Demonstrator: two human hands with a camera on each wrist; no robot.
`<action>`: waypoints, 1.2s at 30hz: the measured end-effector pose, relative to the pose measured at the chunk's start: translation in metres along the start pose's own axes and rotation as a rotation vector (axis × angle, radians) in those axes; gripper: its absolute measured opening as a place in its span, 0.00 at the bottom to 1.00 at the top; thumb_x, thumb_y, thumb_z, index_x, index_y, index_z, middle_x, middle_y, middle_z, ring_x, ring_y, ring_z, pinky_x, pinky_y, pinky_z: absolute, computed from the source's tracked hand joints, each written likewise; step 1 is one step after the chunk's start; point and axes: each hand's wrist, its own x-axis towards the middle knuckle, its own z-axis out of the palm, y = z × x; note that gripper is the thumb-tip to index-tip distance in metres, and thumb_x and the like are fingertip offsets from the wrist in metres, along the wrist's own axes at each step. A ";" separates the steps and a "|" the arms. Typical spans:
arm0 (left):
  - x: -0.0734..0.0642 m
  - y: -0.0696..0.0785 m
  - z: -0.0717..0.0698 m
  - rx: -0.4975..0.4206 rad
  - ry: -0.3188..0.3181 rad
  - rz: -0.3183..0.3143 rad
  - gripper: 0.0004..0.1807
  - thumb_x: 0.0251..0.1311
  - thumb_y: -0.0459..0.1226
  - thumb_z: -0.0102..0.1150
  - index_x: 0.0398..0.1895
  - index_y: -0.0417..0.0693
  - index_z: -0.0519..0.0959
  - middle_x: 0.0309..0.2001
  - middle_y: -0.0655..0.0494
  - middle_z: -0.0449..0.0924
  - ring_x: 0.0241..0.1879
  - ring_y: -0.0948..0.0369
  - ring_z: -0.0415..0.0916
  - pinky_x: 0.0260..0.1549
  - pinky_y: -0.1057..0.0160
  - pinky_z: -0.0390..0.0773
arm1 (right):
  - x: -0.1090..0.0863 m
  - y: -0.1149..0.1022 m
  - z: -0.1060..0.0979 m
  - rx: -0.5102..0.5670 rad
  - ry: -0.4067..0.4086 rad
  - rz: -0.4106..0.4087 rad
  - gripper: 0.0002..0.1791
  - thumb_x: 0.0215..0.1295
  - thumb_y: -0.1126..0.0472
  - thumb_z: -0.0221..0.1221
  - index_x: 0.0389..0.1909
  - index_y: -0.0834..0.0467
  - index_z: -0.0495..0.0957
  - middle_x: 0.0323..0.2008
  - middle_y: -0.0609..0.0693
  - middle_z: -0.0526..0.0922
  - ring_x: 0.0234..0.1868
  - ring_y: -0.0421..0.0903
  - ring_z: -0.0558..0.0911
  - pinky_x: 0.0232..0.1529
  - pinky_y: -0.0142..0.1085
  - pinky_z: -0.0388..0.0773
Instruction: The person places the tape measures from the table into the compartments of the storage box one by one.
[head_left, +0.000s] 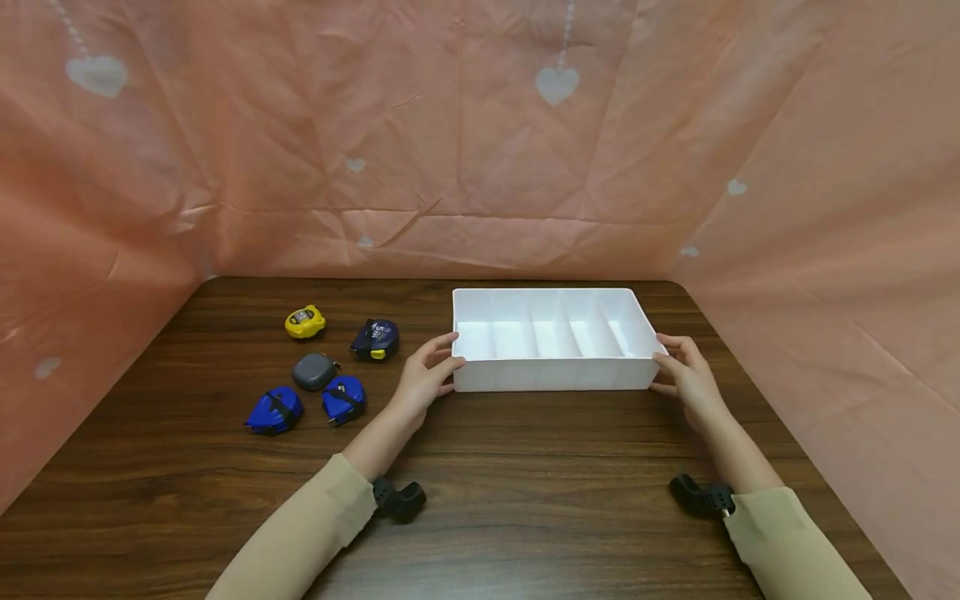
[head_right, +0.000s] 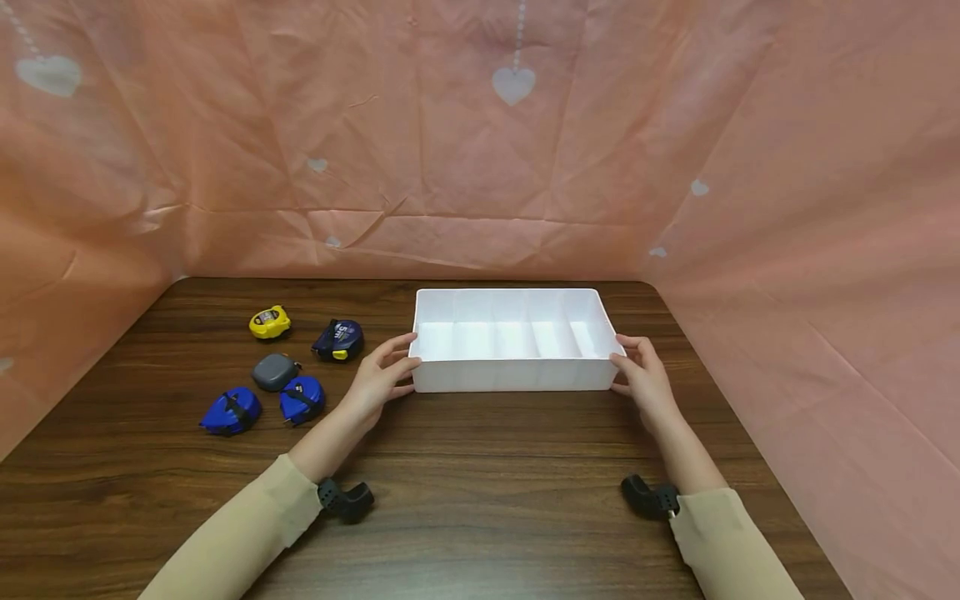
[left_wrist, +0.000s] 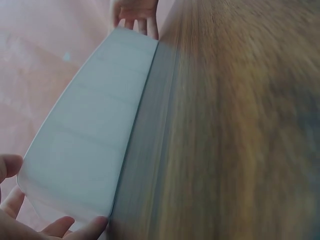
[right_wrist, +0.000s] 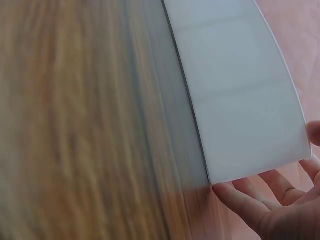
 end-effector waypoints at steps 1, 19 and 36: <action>0.000 0.000 -0.002 -0.003 -0.001 -0.003 0.25 0.61 0.37 0.63 0.62 0.55 0.74 0.57 0.43 0.71 0.52 0.50 0.74 0.45 0.50 0.77 | -0.001 0.000 0.001 0.011 -0.004 0.000 0.15 0.73 0.57 0.50 0.57 0.55 0.65 0.49 0.57 0.65 0.40 0.39 0.77 0.38 0.38 0.80; -0.013 0.001 -0.024 0.016 -0.010 -0.011 0.25 0.61 0.36 0.62 0.63 0.53 0.72 0.57 0.41 0.70 0.52 0.49 0.74 0.45 0.50 0.77 | -0.010 0.001 0.007 0.087 -0.097 0.001 0.12 0.73 0.59 0.49 0.54 0.52 0.67 0.49 0.55 0.66 0.41 0.38 0.79 0.38 0.39 0.80; -0.031 0.001 -0.040 0.039 -0.013 -0.041 0.25 0.63 0.37 0.60 0.64 0.54 0.70 0.59 0.41 0.69 0.54 0.48 0.72 0.48 0.48 0.75 | -0.019 -0.003 0.015 0.119 -0.180 0.006 0.14 0.74 0.59 0.47 0.57 0.57 0.64 0.55 0.59 0.63 0.44 0.40 0.78 0.41 0.42 0.79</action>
